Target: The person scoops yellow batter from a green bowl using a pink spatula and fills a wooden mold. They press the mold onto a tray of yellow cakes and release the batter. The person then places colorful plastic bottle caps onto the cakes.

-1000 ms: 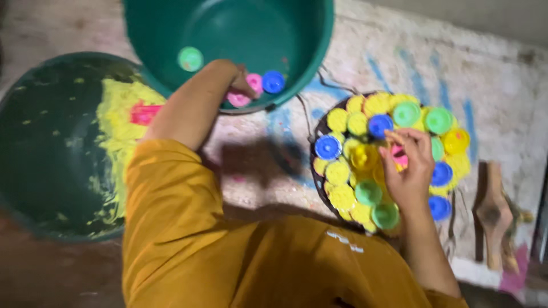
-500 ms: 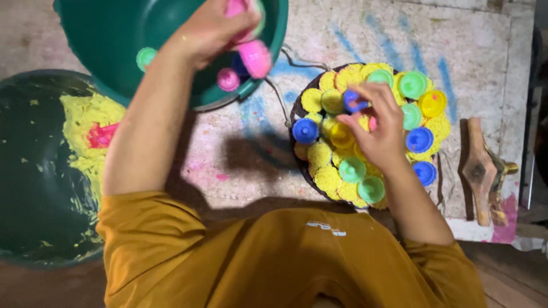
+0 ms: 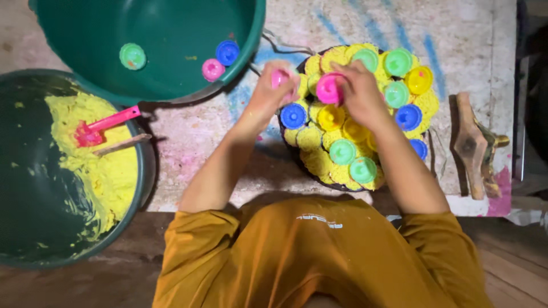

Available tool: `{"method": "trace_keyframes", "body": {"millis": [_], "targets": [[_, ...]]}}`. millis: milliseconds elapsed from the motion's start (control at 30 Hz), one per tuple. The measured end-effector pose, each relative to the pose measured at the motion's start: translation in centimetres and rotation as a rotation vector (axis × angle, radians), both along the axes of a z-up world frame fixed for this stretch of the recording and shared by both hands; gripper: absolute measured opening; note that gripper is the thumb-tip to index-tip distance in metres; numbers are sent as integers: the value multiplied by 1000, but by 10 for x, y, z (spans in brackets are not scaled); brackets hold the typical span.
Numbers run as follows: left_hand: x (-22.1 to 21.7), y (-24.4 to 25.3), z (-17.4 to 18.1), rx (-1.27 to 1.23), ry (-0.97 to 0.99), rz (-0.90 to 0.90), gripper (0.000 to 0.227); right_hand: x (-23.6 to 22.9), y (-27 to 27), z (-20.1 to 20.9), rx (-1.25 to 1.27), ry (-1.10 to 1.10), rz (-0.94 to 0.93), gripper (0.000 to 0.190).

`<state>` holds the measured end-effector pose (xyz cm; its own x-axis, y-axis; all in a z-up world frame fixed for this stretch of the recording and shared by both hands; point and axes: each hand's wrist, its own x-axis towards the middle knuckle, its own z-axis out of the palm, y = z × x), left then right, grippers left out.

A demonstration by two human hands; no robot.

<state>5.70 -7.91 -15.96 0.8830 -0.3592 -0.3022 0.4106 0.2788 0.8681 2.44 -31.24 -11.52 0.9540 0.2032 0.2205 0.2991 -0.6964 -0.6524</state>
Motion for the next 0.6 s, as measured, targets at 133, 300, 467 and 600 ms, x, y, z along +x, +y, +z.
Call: {"method": "trace_keyframes", "body": {"millis": [133,300,467,600], "targets": [[-36,-1,-35,492,-411,-9,68,19,7,-41,-125,-7,-14,19],[-72,4,-32,704,-672,-72,80,25,13,-65,-246,28,-61,14],[-100,-2,-5,581,-822,-154,67,10,6,-59,-352,-163,-96,25],[-116,-20,11,649,-951,-176,45,-23,-10,-34,-144,-163,-206,38]]}}
